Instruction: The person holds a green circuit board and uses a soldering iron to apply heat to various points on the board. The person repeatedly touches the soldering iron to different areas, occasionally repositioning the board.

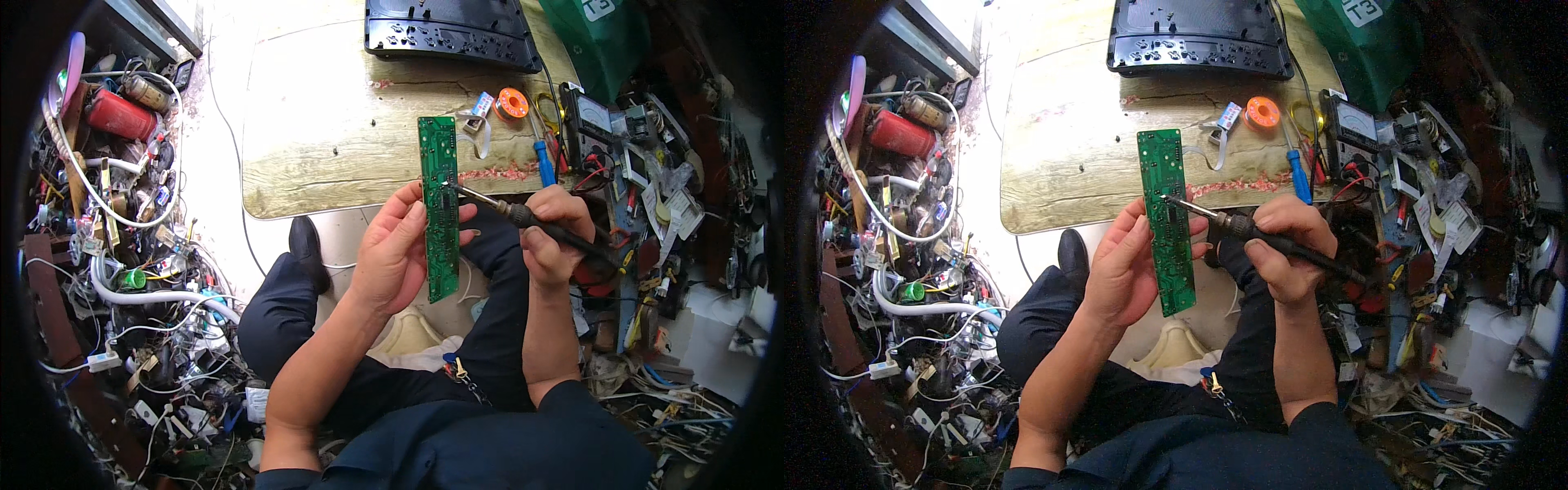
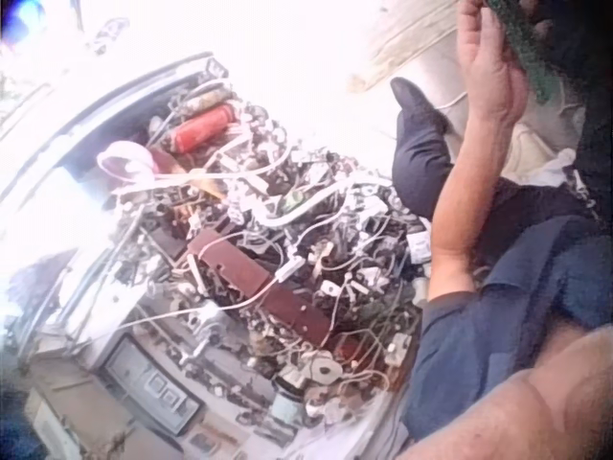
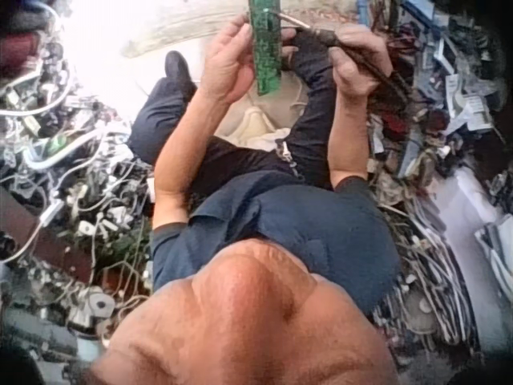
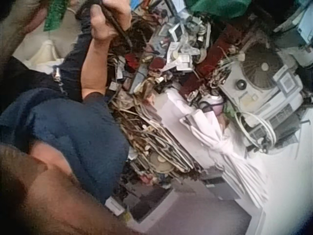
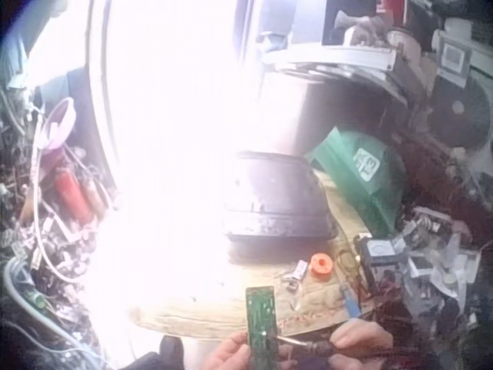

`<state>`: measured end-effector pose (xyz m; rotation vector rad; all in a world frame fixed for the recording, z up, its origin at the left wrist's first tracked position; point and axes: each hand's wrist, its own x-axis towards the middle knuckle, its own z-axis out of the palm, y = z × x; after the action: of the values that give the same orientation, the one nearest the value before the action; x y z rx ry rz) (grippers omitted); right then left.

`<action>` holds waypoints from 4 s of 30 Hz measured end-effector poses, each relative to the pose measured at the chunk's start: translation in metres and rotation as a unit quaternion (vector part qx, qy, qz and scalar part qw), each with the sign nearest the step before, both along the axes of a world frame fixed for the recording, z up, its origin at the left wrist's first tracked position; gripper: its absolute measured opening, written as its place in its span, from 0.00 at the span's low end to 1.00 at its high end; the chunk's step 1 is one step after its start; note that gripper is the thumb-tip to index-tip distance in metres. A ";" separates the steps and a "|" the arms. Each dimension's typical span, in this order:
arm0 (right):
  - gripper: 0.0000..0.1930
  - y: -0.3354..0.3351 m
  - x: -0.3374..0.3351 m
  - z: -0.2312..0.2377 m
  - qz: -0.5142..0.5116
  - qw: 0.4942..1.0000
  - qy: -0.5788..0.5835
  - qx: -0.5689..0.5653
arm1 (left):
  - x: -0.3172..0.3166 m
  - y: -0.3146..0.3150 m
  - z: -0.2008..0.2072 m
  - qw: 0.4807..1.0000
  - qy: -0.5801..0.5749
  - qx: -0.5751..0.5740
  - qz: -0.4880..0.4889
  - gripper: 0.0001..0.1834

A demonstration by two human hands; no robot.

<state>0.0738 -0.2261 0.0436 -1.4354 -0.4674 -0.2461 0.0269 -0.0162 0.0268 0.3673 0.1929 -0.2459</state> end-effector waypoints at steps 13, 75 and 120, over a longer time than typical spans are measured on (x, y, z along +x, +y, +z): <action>0.15 0.010 0.004 0.011 0.022 0.991 -0.085 -0.104 | 0.000 -0.002 -0.006 0.999 0.014 -0.035 0.005 0.21; 0.13 0.024 0.001 0.010 0.003 0.988 -0.063 -0.139 | -0.003 0.000 -0.013 0.999 0.025 -0.012 0.022 0.21; 0.16 0.027 -0.001 0.008 0.015 0.986 -0.079 -0.143 | 0.000 -0.003 -0.010 0.996 0.026 0.032 0.083 0.15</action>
<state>0.0729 -0.1987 0.0515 -1.6939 -0.6750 -0.2775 0.0274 -0.0192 0.0167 0.4054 0.2821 -0.0850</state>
